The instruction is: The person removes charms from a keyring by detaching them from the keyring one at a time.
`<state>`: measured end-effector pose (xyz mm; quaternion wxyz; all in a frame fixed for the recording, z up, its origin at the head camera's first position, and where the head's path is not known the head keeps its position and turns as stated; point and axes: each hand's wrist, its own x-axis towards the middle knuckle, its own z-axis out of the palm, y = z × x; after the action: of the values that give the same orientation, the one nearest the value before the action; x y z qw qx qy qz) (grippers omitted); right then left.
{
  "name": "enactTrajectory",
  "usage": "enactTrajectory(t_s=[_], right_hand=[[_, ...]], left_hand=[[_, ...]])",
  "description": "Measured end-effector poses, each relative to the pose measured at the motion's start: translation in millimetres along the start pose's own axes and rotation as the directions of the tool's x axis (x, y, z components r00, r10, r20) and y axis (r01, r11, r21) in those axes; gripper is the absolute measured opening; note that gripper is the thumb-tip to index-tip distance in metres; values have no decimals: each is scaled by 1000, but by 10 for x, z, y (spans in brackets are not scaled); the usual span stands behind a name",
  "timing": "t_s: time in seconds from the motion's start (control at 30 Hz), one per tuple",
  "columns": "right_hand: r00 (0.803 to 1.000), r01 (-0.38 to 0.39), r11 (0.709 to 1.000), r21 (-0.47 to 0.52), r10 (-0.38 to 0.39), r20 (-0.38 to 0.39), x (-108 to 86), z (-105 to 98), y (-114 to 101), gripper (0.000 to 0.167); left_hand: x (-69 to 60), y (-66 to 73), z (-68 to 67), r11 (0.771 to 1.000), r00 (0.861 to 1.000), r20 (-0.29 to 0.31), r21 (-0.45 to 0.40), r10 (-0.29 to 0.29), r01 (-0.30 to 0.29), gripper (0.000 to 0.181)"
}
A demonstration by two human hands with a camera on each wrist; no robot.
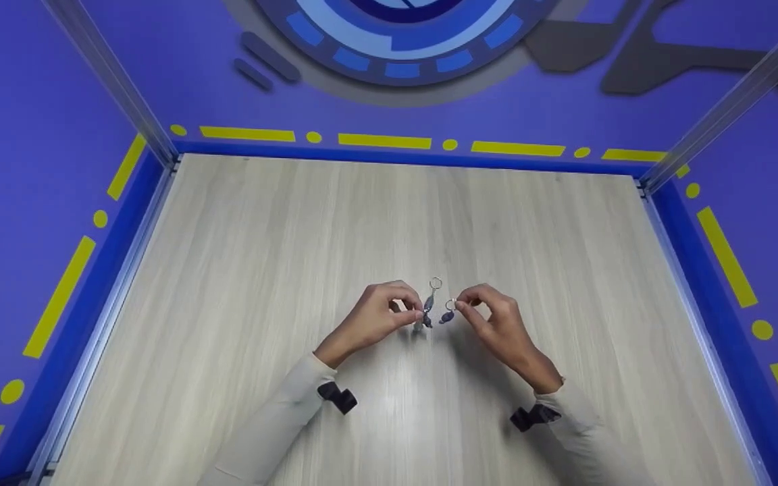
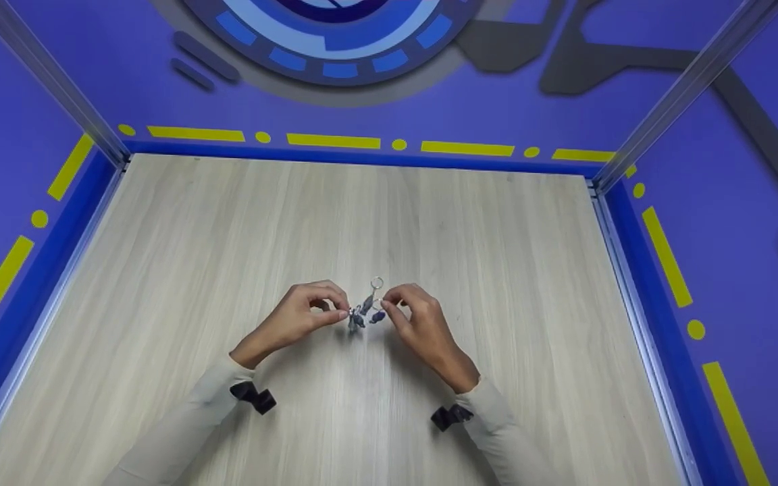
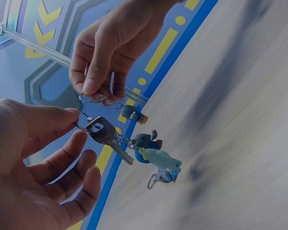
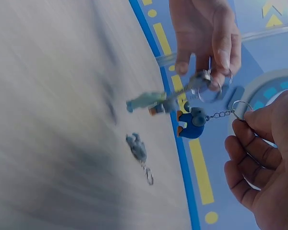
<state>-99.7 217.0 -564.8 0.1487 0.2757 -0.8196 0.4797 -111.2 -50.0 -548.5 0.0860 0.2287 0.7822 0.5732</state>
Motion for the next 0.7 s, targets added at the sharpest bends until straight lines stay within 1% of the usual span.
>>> enactTrajectory(t_s=[0.17, 0.4, 0.57, 0.7], right_hand=[[999, -43, 999, -24, 43, -9, -116, -68, 81, 17], [991, -132, 988, -75, 132, 7, -299, -100, 235, 14], [980, -191, 977, -89, 195, 32, -307, -70, 396, 12], [966, -252, 964, -91, 256, 40, -266, -55, 530, 10]], left_hand=[[-20, -10, -21, 1000, 1000, -12, 17, -17, 18, 8], [-56, -6, -40, 1000, 1000, -17, 7, -24, 24, 10], [-53, -7, -39, 1000, 1000, -14, 0, -24, 24, 10], [-46, 5, -32, 1000, 1000, -8, -4, -23, 23, 8]])
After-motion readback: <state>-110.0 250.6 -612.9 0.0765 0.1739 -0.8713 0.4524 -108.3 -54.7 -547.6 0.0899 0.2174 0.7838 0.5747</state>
